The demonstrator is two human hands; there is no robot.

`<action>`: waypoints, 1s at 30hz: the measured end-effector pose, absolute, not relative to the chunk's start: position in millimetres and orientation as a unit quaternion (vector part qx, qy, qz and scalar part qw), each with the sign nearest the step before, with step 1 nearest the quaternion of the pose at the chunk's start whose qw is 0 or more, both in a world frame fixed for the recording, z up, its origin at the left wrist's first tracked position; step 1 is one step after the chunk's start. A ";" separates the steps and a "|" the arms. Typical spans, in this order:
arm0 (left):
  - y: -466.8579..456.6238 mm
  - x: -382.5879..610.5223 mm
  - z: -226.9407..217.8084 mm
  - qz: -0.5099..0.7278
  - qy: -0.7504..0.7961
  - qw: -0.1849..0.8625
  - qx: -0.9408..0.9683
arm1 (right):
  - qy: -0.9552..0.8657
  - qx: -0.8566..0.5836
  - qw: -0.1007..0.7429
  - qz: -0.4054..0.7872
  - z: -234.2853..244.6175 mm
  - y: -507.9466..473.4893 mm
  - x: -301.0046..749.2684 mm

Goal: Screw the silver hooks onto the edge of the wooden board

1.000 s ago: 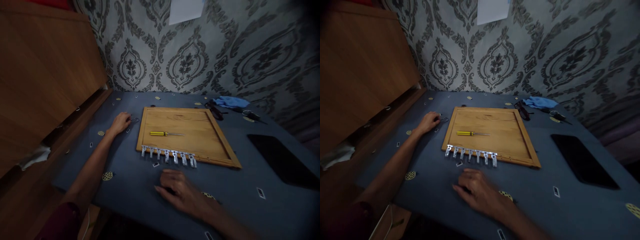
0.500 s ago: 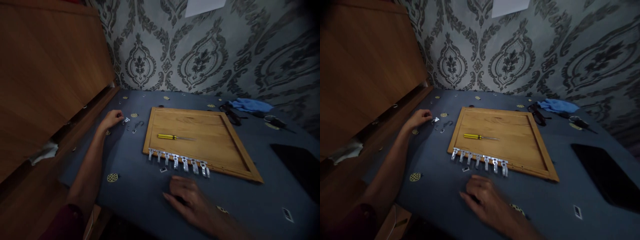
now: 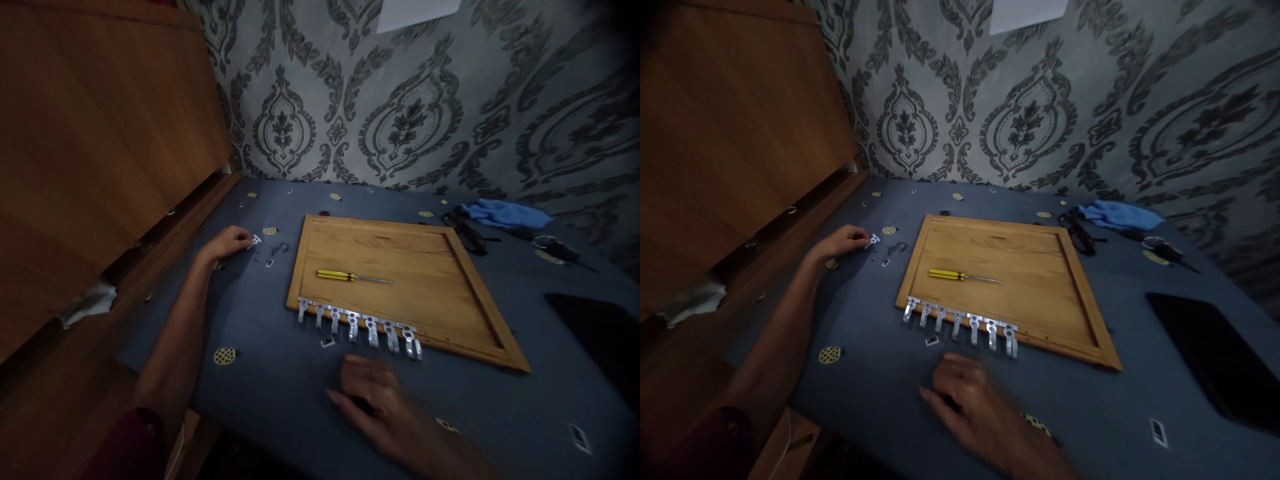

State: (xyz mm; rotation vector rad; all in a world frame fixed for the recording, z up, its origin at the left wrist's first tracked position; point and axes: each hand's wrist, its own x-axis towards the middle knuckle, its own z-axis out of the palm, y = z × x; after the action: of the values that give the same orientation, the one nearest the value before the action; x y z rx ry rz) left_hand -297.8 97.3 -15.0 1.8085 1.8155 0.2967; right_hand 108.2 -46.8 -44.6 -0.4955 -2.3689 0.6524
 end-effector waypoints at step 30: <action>81.0 -224.7 28.1 0.293 0.487 0.396 0.721 | -0.887 -0.219 0.282 0.294 -45.0 -47.8 111.5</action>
State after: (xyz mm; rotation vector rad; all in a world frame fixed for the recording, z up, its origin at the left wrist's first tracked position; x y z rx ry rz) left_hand -224.7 81.0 28.1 1.8267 1.2350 0.7425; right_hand 111.5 -47.8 -45.0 -0.5855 -2.3753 0.7880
